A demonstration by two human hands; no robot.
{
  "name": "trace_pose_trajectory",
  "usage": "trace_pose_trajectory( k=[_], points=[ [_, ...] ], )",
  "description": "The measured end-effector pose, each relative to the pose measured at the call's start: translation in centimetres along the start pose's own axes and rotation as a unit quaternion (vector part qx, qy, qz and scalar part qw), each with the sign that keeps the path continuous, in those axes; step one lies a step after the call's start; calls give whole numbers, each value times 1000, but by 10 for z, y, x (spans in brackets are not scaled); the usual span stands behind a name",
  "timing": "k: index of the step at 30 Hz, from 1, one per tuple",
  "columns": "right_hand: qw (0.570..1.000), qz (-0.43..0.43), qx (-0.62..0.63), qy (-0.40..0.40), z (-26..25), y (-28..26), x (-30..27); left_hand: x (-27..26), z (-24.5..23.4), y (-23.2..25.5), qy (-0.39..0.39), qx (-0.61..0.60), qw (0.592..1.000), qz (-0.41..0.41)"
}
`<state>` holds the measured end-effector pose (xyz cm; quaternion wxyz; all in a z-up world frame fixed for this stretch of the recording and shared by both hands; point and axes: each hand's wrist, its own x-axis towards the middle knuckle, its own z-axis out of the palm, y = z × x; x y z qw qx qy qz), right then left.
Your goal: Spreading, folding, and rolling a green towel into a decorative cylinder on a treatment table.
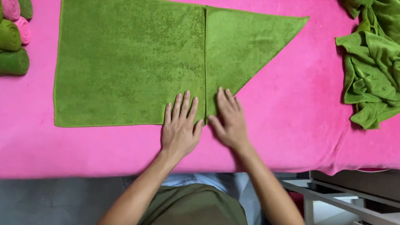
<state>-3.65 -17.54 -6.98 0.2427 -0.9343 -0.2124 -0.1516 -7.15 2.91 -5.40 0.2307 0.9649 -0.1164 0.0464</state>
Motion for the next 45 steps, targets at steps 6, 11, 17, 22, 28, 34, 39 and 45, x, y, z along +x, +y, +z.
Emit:
trace_pose_trajectory(
  k=[6, 11, 17, 22, 28, 34, 39, 45],
  points=[
    [990, 89, -57, -96, 7, -71, -26, -51, -9, -24, 30, 10, 1000, -2],
    [989, 100, -36, -99, 13, -95, -45, -83, -20, -75, 79, 30, 996, -18],
    [995, 99, 0, 11, 15, -88, -42, -97, -76, -165, 185, 63, 977, -86],
    [987, 114, -56, 98, 18, -65, -6, -110, -101, -235, 194, 23, 979, -58],
    [972, 83, -160, 154, 50, -33, 4, -109, -97, -223, 240, 42, 968, -65],
    [974, -79, -84, 193, 36, -70, -5, -115, -88, -242, 298, 60, 947, -109],
    [988, -74, 25, 137, 18, -88, -18, -112, -95, -240, 308, 39, 941, -133],
    [984, -76, 56, 154, 5, -96, -16, -102, -108, -266, 263, 11, 957, -123]
  ],
)
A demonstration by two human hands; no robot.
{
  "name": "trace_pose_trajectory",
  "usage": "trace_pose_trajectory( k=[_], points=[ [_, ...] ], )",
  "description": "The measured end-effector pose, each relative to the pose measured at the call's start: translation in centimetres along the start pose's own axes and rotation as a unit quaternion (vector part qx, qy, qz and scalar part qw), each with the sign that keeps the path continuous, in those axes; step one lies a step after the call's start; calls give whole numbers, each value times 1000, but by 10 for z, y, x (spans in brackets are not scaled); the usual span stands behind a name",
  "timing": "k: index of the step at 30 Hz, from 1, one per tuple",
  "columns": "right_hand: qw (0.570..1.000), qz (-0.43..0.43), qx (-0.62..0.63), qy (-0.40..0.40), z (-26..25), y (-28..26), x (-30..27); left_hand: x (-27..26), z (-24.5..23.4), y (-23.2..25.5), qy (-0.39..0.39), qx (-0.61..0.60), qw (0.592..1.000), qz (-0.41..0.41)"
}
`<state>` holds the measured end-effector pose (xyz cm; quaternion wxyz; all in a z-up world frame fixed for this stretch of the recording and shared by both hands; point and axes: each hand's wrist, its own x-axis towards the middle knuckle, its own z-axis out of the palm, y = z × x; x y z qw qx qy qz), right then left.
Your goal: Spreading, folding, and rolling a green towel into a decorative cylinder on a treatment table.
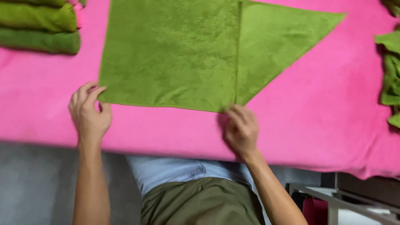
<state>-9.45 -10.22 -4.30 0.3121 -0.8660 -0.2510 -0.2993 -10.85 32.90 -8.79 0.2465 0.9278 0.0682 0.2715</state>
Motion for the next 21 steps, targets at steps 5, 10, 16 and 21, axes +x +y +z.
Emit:
trace_pose_trajectory(
  k=[5, 10, 16, 21],
  points=[
    [993, 117, -12, 14, 1, 5, -4, 14, -25, -4, -36, -132, 990, -30],
    [987, 160, -10, 2, 3, 13, -8, 17, -31, -4, -68, -126, 989, 23],
    [982, 186, -23, 9, 10, 20, -9, 11, -26, 9, -46, -33, 998, 23],
    [974, 224, -33, -8, 8, 25, -14, 26, -13, 15, -59, -50, 997, -21]
  ],
)
